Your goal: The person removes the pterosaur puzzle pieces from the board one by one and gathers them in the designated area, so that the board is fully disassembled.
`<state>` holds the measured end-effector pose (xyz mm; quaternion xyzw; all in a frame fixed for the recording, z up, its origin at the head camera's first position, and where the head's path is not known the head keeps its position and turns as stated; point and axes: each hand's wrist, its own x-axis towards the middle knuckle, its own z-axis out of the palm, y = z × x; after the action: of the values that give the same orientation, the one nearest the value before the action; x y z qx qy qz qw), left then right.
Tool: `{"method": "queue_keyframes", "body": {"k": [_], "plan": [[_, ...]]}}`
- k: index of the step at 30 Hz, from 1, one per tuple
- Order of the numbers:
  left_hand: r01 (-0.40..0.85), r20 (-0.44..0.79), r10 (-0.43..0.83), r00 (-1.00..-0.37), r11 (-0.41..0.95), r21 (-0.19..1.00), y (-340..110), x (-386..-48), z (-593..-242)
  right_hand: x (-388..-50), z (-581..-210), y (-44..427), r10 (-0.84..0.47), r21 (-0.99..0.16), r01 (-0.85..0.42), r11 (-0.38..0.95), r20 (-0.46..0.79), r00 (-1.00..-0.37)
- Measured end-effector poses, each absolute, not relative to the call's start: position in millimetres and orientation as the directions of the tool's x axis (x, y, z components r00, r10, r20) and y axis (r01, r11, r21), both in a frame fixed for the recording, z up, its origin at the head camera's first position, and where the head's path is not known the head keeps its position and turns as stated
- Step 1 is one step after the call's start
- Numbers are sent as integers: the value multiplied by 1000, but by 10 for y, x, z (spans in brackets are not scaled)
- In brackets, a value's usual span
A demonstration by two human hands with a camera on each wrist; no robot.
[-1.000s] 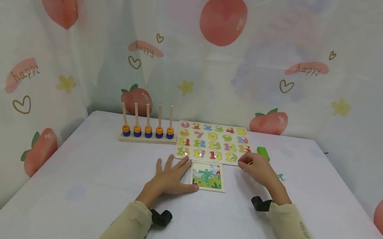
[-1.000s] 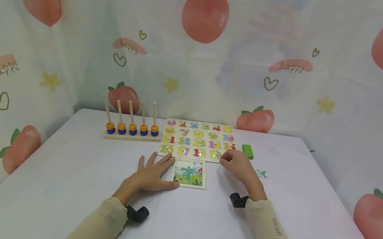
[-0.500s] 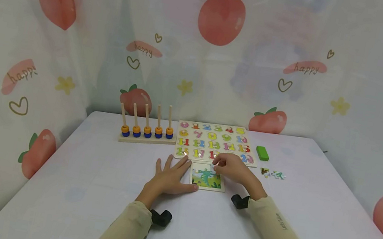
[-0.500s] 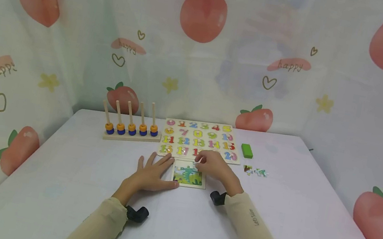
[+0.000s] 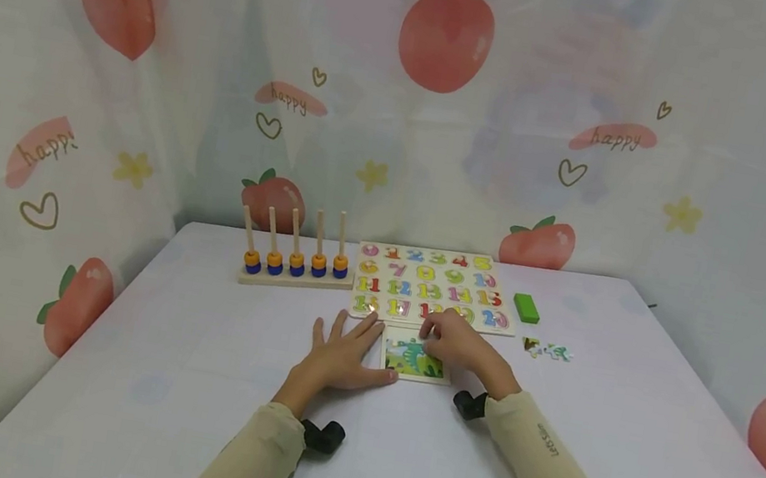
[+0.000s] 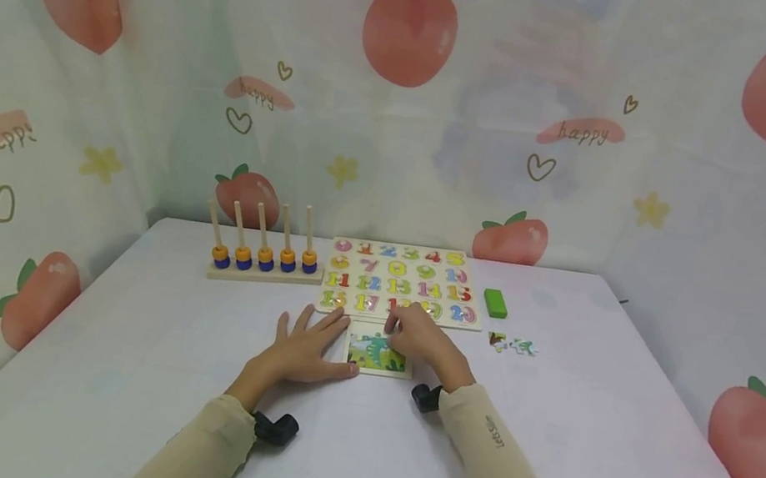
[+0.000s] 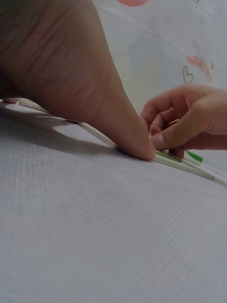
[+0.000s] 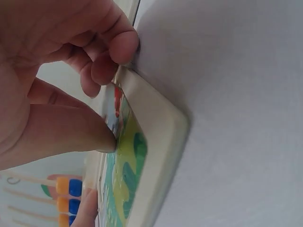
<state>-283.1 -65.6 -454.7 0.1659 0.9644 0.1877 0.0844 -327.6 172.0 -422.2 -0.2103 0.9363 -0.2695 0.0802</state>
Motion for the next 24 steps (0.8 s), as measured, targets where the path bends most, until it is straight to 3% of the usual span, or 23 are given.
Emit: {"method": "queue_keyframes", "body": {"k": [14,24], "plan": [[291,-99,353,-930,876,385,-657,-2819,-4563,-3256,-4263,1724,-420,-512,-364,778,7,-908],[289,-95,352,-931,871,397,-657,-2813,-4542,-3199,-4165,1785,-346,-616,-303,727,53,-937]]}}
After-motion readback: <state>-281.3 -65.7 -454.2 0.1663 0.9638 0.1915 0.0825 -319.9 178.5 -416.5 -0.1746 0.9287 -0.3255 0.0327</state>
